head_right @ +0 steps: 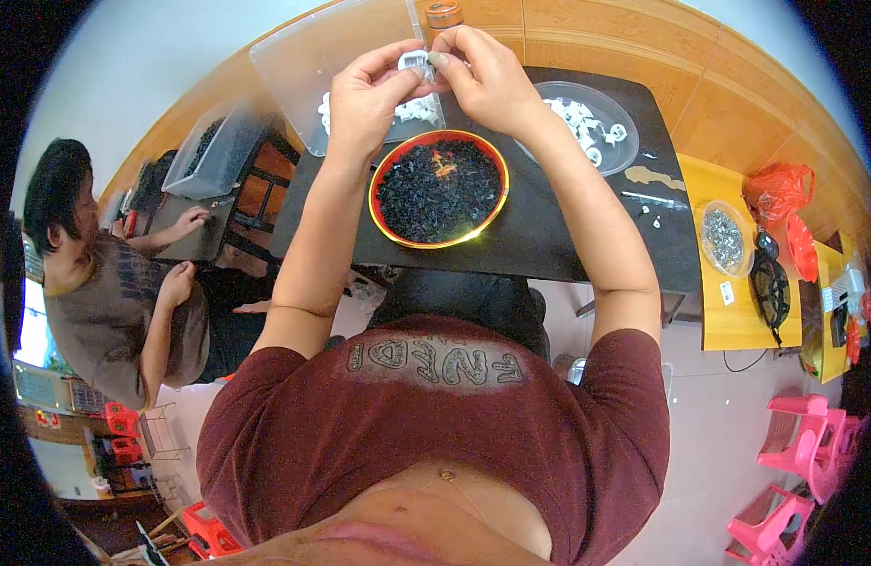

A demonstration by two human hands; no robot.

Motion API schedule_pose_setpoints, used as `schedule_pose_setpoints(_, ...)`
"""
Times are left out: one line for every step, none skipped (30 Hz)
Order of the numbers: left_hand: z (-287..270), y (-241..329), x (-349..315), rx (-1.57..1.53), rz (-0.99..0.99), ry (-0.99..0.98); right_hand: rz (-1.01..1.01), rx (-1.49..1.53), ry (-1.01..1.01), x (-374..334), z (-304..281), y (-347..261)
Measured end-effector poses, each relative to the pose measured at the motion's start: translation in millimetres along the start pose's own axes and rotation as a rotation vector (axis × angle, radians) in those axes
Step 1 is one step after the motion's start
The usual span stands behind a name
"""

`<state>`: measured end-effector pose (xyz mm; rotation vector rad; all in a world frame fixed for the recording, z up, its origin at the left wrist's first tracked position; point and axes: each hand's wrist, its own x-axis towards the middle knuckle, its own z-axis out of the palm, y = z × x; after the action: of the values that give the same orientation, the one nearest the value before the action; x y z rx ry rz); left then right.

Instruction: The person assembles small white plastic components by hand, inserting black beads and small pins into them.

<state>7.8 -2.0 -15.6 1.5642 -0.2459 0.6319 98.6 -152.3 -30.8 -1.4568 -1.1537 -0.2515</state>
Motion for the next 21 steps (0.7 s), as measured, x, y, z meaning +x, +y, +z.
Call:
schedule_pose_setpoints(0.3, 0.3, -0.1, 0.031, -0.010, 0.008, -0.104, -0.131, 0.040, -0.3, 0.3, -0.6)
schedule_pose_setpoints(0.8, 1.0, -0.7, 0.030, -0.010, 0.007, -0.208, -0.262, 0.079, -0.6, 0.7, -1.0)
schedule_pose_setpoints(2.0, 3.1, -1.7, 0.031, -0.015, 0.011, -0.208, -0.263, 0.080, -0.9, 1.1, -1.5)
schedule_pose_setpoints(2.8, 4.1, -2.3, 0.032, -0.020, 0.015, -0.210, -0.277, 0.075, -1.1, 1.7, -1.8)
schedule_pose_setpoints(2.5, 3.6, -2.6, 0.032, -0.021, 0.013, -0.212, -0.292, 0.070, -1.4, 2.1, -2.0)
schedule_pose_setpoints(1.4, 3.2, -3.0, 0.053, -0.013, 0.008, -0.212, -0.292, 0.070, -1.3, 2.4, -2.3)
schedule_pose_setpoints(0.8, 3.1, -3.4, 0.074, -0.006, 0.003, -0.248, -0.325, 0.074, -1.1, 2.5, -2.4)
schedule_pose_setpoints(0.9, 3.4, -3.8, 0.074, -0.007, 0.002, -0.283, -0.358, 0.078, -1.0, 2.5, -2.3)
schedule_pose_setpoints(1.2, 4.2, -4.4, 0.046, -0.015, 0.003, -0.283, -0.358, 0.078, -0.6, 2.4, -1.6)
schedule_pose_setpoints(1.5, 4.9, -4.9, 0.018, -0.023, 0.005, -0.324, -0.394, 0.087, -0.3, 2.3, -0.5)
schedule_pose_setpoints(1.9, 5.6, -5.2, 0.018, -0.023, 0.003, -0.365, -0.429, 0.095, -0.2, 2.1, 0.0)
schedule_pose_setpoints(1.9, 6.3, -5.6, 0.007, -0.028, 0.001, -0.365, -0.429, 0.095, -0.2, 2.2, -0.2)
schedule_pose_setpoints(1.9, 6.6, -5.9, -0.004, -0.032, -0.002, -0.384, -0.458, 0.096, -0.3, 2.3, -0.7)
schedule_pose_setpoints(1.9, 6.3, -6.0, -0.004, -0.032, -0.003, -0.403, -0.488, 0.098, -0.5, 2.3, -1.2)
schedule_pose_setpoints(1.7, 6.0, -6.3, 0.011, -0.018, -0.006, -0.403, -0.487, 0.097, -0.7, 2.2, -2.3)
schedule_pose_setpoints(1.6, 6.0, -6.5, 0.027, -0.004, -0.010, -0.397, -0.499, 0.086, -1.0, 1.9, -3.8)
schedule_pose_setpoints(1.7, 6.8, -7.2, 0.027, -0.004, -0.010, -0.391, -0.512, 0.075, -1.2, 1.7, -5.2)
schedule_pose_setpoints(2.1, 8.9, -8.2, 0.052, 0.008, -0.013, -0.391, -0.512, 0.075, -1.3, 1.7, -6.7)
schedule_pose_setpoints(2.1, 10.1, -8.8, 0.077, 0.019, -0.017, -0.408, -0.524, 0.078, -1.3, 1.8, -8.2)
schedule_pose_setpoints(1.5, 10.1, -9.1, 0.077, 0.020, -0.017, -0.424, -0.537, 0.081, -1.2, 1.9, -8.8)
schedule_pose_setpoints(1.0, 10.0, -9.6, 0.092, 0.035, -0.022, -0.424, -0.537, 0.081, -1.1, 1.8, -8.7)
